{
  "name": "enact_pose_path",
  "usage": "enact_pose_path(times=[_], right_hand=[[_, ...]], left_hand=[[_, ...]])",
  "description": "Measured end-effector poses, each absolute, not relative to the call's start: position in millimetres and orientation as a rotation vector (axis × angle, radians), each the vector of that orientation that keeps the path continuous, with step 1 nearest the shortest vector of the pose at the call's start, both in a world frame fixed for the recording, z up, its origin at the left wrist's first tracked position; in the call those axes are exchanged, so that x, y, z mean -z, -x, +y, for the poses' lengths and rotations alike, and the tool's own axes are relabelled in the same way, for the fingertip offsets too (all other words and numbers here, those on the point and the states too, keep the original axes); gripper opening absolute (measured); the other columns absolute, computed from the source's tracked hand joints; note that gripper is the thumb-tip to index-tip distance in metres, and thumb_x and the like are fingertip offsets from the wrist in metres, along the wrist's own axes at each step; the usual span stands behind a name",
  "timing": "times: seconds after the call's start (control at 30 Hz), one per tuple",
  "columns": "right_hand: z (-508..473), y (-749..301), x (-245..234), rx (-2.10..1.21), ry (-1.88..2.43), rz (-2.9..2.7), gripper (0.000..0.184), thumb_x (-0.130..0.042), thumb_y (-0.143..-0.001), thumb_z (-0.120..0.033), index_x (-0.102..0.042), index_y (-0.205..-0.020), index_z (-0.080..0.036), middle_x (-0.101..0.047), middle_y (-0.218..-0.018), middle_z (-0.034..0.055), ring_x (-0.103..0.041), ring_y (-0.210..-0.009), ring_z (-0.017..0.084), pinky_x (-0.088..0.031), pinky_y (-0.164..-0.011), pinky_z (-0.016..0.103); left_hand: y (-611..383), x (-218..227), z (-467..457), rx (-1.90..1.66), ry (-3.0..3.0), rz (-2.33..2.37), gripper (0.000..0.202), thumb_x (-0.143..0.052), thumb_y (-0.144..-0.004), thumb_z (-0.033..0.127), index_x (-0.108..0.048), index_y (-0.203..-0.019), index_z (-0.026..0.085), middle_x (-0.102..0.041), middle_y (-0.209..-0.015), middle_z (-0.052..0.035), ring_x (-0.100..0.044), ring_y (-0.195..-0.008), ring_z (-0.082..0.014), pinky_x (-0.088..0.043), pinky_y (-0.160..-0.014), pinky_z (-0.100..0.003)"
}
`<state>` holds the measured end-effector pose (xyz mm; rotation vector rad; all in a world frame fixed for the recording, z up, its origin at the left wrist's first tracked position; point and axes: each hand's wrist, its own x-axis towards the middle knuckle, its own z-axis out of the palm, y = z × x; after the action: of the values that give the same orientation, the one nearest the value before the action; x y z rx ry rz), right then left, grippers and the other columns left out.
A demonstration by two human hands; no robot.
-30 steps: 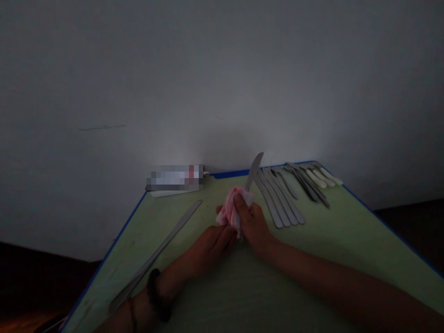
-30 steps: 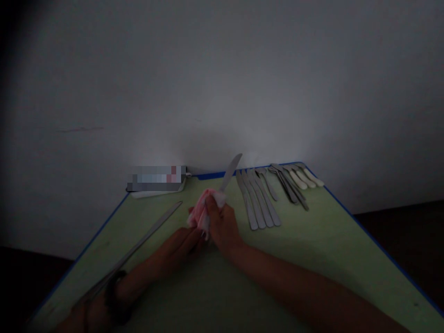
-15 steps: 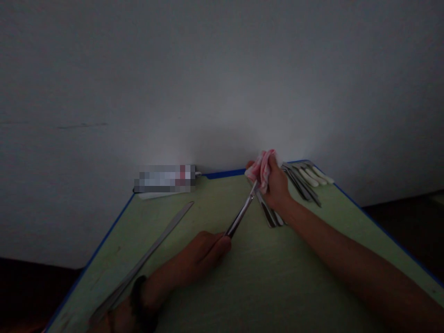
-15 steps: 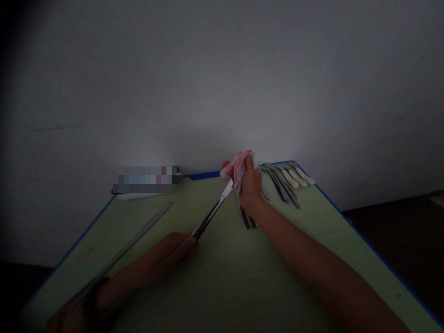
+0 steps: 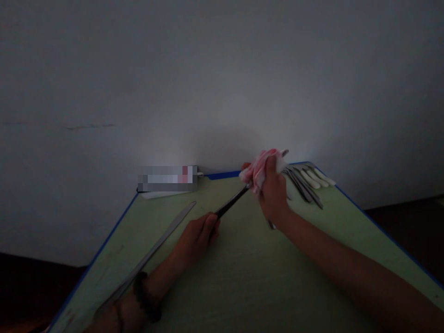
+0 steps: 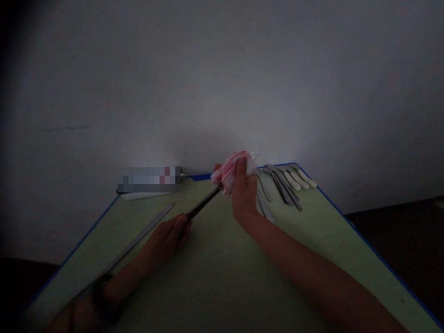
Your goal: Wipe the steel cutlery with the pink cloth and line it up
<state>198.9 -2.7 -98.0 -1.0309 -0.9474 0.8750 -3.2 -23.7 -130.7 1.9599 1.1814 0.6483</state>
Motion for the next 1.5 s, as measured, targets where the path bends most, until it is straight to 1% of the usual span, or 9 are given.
enact_pose_path(times=[0.13,0.47,0.63,0.83,0.93,1.07,1.27,1.37,1.5], right_hand=[[-21.6,-174.1,105.6,-0.900,1.045,-0.950,0.067,-0.034,-0.088,-0.069,-0.072,-0.078,-0.015,-0.066,-0.057,0.0051,-0.051,-0.041,0.011,-0.039,-0.039,0.023],[-40.4,-154.2,115.2,-1.105,0.996,-1.053,0.055,-0.047,-0.086,-0.063,-0.071,-0.083,-0.014,-0.072,-0.068,0.0077,-0.063,-0.052,0.015,-0.048,-0.046,0.023],[-38.1,-156.6,112.1,-1.111,0.985,-1.126,0.053,-0.045,-0.088,-0.061,-0.069,-0.084,-0.014,-0.070,-0.065,0.0061,-0.063,-0.051,0.014,-0.049,-0.047,0.023],[-26.2,-173.9,102.9,-0.886,1.162,-1.528,0.049,-0.040,-0.093,-0.055,-0.063,-0.071,-0.017,-0.065,-0.060,0.0019,-0.059,-0.052,0.012,-0.042,-0.051,0.023],[-25.5,-176.6,103.6,-0.810,1.172,-1.849,0.049,-0.038,-0.095,-0.051,-0.060,-0.066,-0.018,-0.059,-0.055,-0.0008,-0.054,-0.052,0.011,-0.038,-0.053,0.023],[-29.8,-175.6,103.5,-0.821,1.062,-2.174,0.053,-0.035,-0.096,-0.050,-0.060,-0.063,-0.018,-0.057,-0.053,-0.0003,-0.049,-0.049,0.010,-0.032,-0.051,0.023],[-33.6,-182.8,83.9,-0.782,1.110,-2.380,0.050,-0.039,-0.096,-0.046,-0.056,-0.058,-0.019,-0.052,-0.046,-0.0011,-0.043,-0.045,0.010,-0.029,-0.052,0.025],[-31.3,-191.8,74.8,-0.822,1.119,-2.449,0.049,-0.040,-0.096,-0.044,-0.057,-0.058,-0.019,-0.053,-0.048,-0.0005,-0.044,-0.046,0.010,-0.028,-0.051,0.025],[-29.3,-209.9,73.9,-0.886,1.167,-2.525,0.049,-0.041,-0.095,-0.047,-0.060,-0.061,-0.017,-0.053,-0.050,-0.0007,-0.043,-0.045,0.009,-0.027,-0.048,0.024]], left_hand=[[3.8,131.6,-24.9,-0.616,-1.986,1.155,0.043,-0.030,-0.096,0.046,-0.051,-0.069,0.019,-0.050,-0.058,0.0024,-0.045,-0.052,-0.0127,-0.034,-0.051,-0.023],[2.3,132.1,-28.0,-0.551,-2.029,1.054,0.043,-0.031,-0.095,0.041,-0.052,-0.065,0.018,-0.048,-0.056,0.0034,-0.044,-0.052,-0.0104,-0.031,-0.051,-0.022],[1.0,130.8,-31.1,-0.584,-2.079,1.072,0.039,-0.035,-0.093,0.040,-0.059,-0.072,0.017,-0.045,-0.053,0.0049,-0.043,-0.050,-0.0104,-0.030,-0.052,-0.022],[0.6,131.7,-27.5,-0.911,-1.855,1.201,0.037,-0.033,-0.095,0.046,-0.045,-0.072,0.020,-0.045,-0.059,0.0051,-0.041,-0.053,-0.0102,-0.033,-0.053,-0.022],[1.4,136.0,-23.7,-1.054,-1.665,1.069,0.034,-0.038,-0.093,0.052,-0.047,-0.085,0.020,-0.043,-0.060,0.0069,-0.038,-0.050,-0.0091,-0.033,-0.050,-0.020],[5.5,140.1,-17.7,-1.173,-1.475,1.038,0.046,-0.050,-0.085,0.060,-0.056,-0.100,0.017,-0.053,-0.072,0.0017,-0.042,-0.053,-0.0083,-0.034,-0.048,-0.019],[9.5,141.4,-12.5,-1.241,-1.210,1.095,0.040,-0.065,-0.078,0.054,-0.064,-0.078,0.014,-0.046,-0.057,0.0041,-0.039,-0.047,-0.0060,-0.029,-0.043,-0.017],[7.5,137.5,-13.7,-1.285,-1.143,1.095,0.035,-0.065,-0.078,0.050,-0.064,-0.075,0.015,-0.055,-0.063,0.0004,-0.045,-0.050,-0.0078,-0.033,-0.043,-0.018],[3.1,129.3,-18.1,-1.377,-1.078,1.069,0.028,-0.063,-0.080,0.045,-0.067,-0.080,0.017,-0.065,-0.078,-0.0052,-0.059,-0.067,-0.0150,-0.036,-0.042,-0.019]])
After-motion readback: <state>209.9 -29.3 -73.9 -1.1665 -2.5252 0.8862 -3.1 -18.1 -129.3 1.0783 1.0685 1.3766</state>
